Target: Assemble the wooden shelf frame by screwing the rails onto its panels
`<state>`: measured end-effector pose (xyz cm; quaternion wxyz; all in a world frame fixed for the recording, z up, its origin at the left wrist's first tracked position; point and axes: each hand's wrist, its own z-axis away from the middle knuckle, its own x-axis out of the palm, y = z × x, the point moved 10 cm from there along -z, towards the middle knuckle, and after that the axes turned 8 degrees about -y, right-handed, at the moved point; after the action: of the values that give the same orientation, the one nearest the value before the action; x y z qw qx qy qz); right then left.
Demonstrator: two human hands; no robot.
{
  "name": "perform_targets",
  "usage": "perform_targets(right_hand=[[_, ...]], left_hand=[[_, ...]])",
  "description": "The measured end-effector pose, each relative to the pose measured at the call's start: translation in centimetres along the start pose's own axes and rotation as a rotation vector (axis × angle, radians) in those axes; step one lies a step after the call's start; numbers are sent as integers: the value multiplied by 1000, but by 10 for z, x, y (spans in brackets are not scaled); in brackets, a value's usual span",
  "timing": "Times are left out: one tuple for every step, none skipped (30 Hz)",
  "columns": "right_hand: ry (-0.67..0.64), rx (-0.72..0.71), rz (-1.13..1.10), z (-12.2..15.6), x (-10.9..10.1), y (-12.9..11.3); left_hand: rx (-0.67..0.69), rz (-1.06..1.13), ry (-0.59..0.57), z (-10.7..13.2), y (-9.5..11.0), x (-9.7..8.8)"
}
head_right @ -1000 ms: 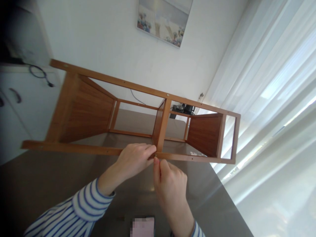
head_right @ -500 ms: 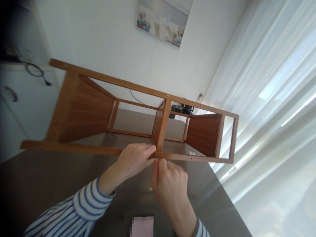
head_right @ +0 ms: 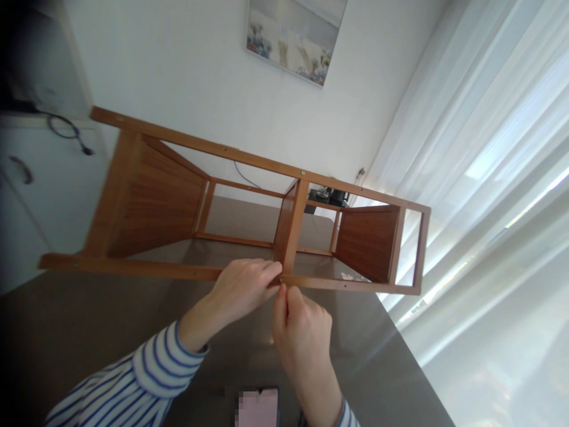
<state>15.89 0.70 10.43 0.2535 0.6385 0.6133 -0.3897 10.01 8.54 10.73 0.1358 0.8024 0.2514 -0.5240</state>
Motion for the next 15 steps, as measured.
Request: perform_targets(right_hand=[[-1,-17,35,0,-1,-1],[0,-34,68,1,-3,-2],[1,-52,93,1,-4,-3],[1,-69,109,1,-5,-4],[-3,-85,117,1,-5,-5],[-10,-97,117,1,-5,-7],[-20,-103,113,0,-4,-7],[-33,-102,107,0,-3,-7],[-45,-94,99,-1,-2,-7],[-57,-82,88,-2,-1,-6],[-67,-67,73,-2,0,-5],[-74,-49,54,-3,1,-4],[-79,-31,32,-3,1,-4],[-84,-12,7,-3,2,-3],[-88,9,-17,-4,3,-3]], left_hand=[[-5,2,-7,0,0,0],[-10,5,-17,0,-1,0],[-14,9,-29,0,-1,1],[-18,14,-41,0,-1,1],[-21,17,-51,0,-1,1],[-23,19,-60,0,-1,1],[-25,22,-65,0,-1,1],[-27,25,-68,0,0,1],[-30,27,-71,0,0,1],[-32,29,-73,0,-1,2],[-34,30,-74,0,-1,2],[-36,31,-73,0,-1,3],[-35,30,-72,0,-1,3],[-31,29,-70,0,-1,3],[-26,29,-67,0,-1,4]])
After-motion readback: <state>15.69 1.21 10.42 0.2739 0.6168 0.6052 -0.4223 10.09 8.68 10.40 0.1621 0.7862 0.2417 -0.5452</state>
